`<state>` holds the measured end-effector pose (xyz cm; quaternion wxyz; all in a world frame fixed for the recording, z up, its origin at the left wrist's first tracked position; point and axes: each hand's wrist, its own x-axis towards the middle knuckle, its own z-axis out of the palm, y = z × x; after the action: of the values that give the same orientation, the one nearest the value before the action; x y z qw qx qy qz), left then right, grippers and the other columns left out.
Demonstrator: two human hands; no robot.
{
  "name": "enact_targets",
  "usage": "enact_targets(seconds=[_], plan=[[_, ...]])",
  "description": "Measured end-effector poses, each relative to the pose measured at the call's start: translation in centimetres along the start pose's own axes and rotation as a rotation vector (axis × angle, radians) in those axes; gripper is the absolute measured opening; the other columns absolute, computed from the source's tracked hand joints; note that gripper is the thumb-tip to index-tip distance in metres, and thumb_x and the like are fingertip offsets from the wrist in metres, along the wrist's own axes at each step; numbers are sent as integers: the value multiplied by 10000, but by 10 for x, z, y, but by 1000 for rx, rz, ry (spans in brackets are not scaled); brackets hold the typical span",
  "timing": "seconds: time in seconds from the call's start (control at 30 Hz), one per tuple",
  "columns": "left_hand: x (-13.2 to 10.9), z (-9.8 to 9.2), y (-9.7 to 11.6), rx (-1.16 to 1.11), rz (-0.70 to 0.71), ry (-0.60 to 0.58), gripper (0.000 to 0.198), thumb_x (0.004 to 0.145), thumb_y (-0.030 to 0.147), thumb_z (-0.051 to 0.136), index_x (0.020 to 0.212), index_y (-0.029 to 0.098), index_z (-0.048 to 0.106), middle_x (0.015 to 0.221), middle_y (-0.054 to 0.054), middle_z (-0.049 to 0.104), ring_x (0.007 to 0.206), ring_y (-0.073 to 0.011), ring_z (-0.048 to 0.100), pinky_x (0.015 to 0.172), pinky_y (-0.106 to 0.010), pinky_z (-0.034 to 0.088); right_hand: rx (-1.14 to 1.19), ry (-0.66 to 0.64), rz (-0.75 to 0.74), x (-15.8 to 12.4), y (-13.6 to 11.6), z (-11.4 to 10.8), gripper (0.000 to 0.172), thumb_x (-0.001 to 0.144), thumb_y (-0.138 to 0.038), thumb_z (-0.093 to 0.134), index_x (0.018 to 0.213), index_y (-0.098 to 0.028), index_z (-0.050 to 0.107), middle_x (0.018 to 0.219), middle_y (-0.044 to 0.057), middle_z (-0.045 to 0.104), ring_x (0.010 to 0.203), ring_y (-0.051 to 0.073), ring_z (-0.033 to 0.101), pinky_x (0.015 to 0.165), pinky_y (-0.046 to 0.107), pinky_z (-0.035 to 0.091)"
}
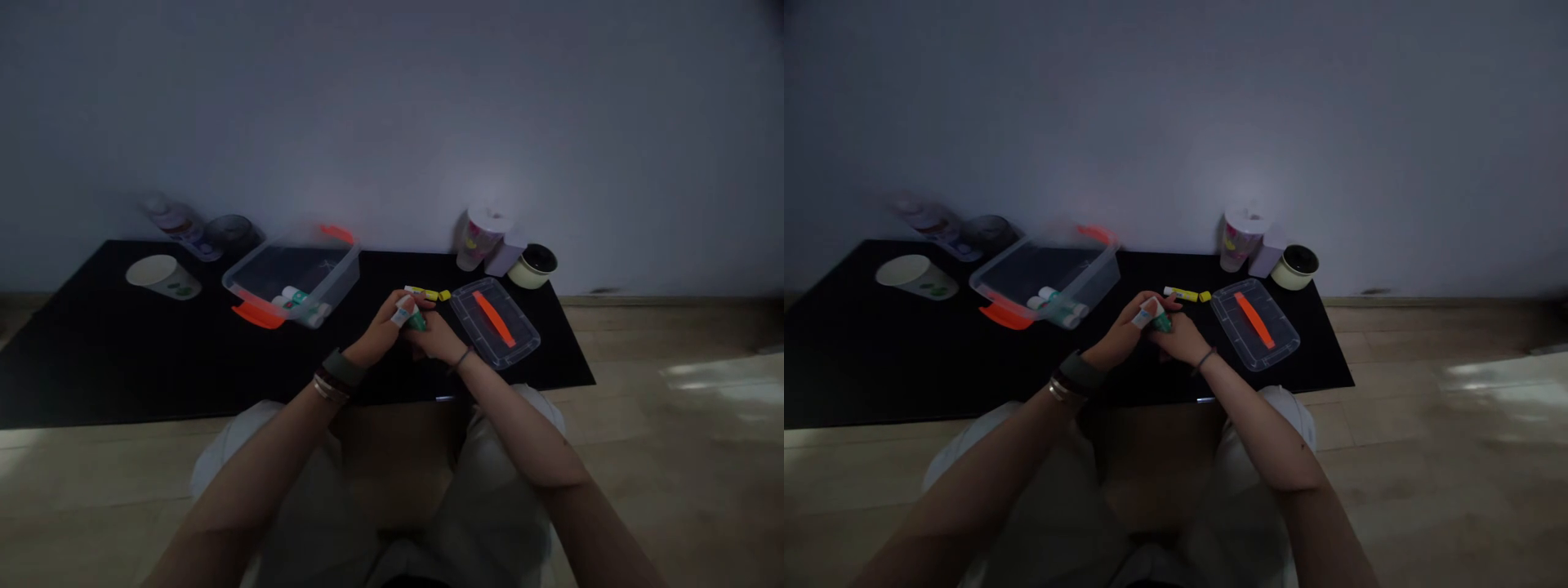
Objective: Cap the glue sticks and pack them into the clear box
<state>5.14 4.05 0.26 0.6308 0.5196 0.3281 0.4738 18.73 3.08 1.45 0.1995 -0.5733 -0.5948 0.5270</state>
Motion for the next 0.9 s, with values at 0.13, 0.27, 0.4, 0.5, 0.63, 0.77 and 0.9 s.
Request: enact_targets(seconds=[0.13,0.27,0.4,0.5,0.63,0.77,0.9], plan=[[-1,-6,13,-137,-55,-193,414,881,574,654,996,176,657,1153,-123,727,1246,-273,595,1053,-411,439,556,-416,28,-6,0,-1,347,743,-369,709,670,-233,398,406,-107,389,346,97,446,380,193,360],[2,-8,13,-225,-81,-223,443,845,576,698,1032,174,675,1156,-128,732,1213,-282,619,1060,-421,440,627,-421,21,-7,-3,3,364,713,-398,734,692,-228,413,402,-122,386,342,94,448,374,182,354],[6,-5,3,-162,-76,-33,520,817,565,732,1142,166,660,1151,-131,735,1079,-259,672,1000,-415,480,241,45,22,-2,-3,4,253,809,-317,656,670,-206,475,463,-58,488,430,121,551,458,205,417],[6,-2,0,-36,-17,62,522,791,541,767,1139,162,675,1109,-120,747,1053,-248,674,988,-397,487,-195,300,-42,-1,-4,1,194,824,-290,645,690,-192,546,600,26,627,645,192,684,623,255,486],[3,-3,5,38,13,57,485,780,575,758,1040,169,711,1042,-114,758,1029,-255,677,959,-391,504,-301,260,-60,-3,-3,-1,150,819,-267,627,700,-192,573,639,44,665,745,227,718,698,281,507],[0,-10,12,39,5,-43,492,805,598,723,1038,165,723,1098,-133,744,1026,-255,679,925,-373,511,121,-48,-2,-5,1,0,186,779,-220,600,637,-211,479,456,-37,516,471,143,590,503,224,459],[-1,-14,15,-60,-33,-170,519,793,618,725,1049,167,734,1170,-155,727,1047,-276,684,894,-370,522,601,-471,-24,-9,2,1,207,719,-251,616,686,-230,413,412,-116,373,348,91,435,394,196,395]])
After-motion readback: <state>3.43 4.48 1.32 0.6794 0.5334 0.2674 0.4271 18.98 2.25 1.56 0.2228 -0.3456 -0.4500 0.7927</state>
